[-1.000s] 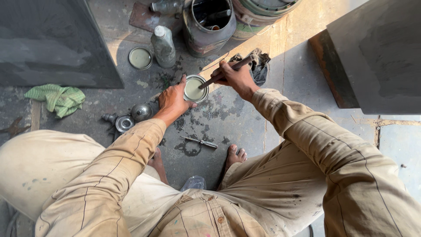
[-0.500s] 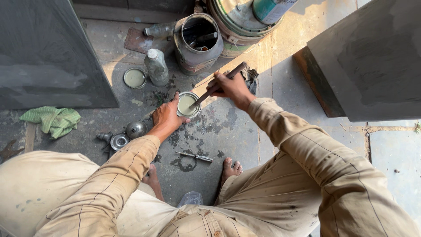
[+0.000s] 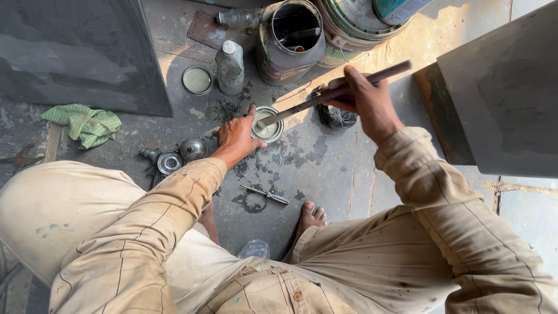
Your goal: The person sits on the floor and opens a small paint can using a screwdriver. They then pour a liquid from a plastic bottle into the can and stir the mixture with a stick.
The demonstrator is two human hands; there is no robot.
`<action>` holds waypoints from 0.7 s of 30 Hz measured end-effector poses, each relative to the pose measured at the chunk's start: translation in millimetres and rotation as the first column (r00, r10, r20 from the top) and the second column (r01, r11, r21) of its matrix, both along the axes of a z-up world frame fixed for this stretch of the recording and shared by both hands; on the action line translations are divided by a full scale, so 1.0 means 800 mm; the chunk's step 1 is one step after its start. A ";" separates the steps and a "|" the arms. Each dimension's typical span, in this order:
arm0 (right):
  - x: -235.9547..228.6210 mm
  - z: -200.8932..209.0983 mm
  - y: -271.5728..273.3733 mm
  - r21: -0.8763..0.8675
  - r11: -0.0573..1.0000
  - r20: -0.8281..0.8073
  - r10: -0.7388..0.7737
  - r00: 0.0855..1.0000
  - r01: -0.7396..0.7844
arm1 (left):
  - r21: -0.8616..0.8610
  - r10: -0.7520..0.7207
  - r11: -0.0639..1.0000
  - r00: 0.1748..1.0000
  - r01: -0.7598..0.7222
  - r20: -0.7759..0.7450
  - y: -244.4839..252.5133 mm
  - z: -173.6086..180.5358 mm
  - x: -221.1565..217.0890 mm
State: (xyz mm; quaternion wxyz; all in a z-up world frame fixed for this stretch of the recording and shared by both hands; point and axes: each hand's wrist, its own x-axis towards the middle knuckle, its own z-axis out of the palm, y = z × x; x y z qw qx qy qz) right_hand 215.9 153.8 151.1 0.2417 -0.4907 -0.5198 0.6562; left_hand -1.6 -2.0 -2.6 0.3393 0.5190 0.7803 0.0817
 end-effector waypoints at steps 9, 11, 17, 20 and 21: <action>0.018 0.042 -0.012 0.156 0.987 -0.077 0.045 0.996 -0.032 | -0.028 -0.011 1.000 1.000 0.011 -0.017 0.001 -0.003 0.001; 0.015 0.039 -0.014 0.178 0.984 0.019 0.007 1.000 -0.010 | -0.015 -0.010 1.000 1.000 0.010 -0.025 0.001 -0.001 0.001; -0.005 0.001 -0.028 0.148 0.973 0.137 0.156 0.978 -0.176 | -0.035 -0.004 0.999 0.999 0.003 -0.037 0.002 0.005 0.001; -0.021 -0.032 -0.037 0.194 0.948 0.262 0.198 0.945 -0.252 | 0.012 -0.003 1.000 1.000 0.003 -0.013 0.000 0.004 0.000; -0.025 -0.044 -0.041 0.210 0.934 0.269 0.228 0.936 -0.288 | 0.004 -0.001 1.000 1.000 0.001 -0.016 -0.001 0.004 0.000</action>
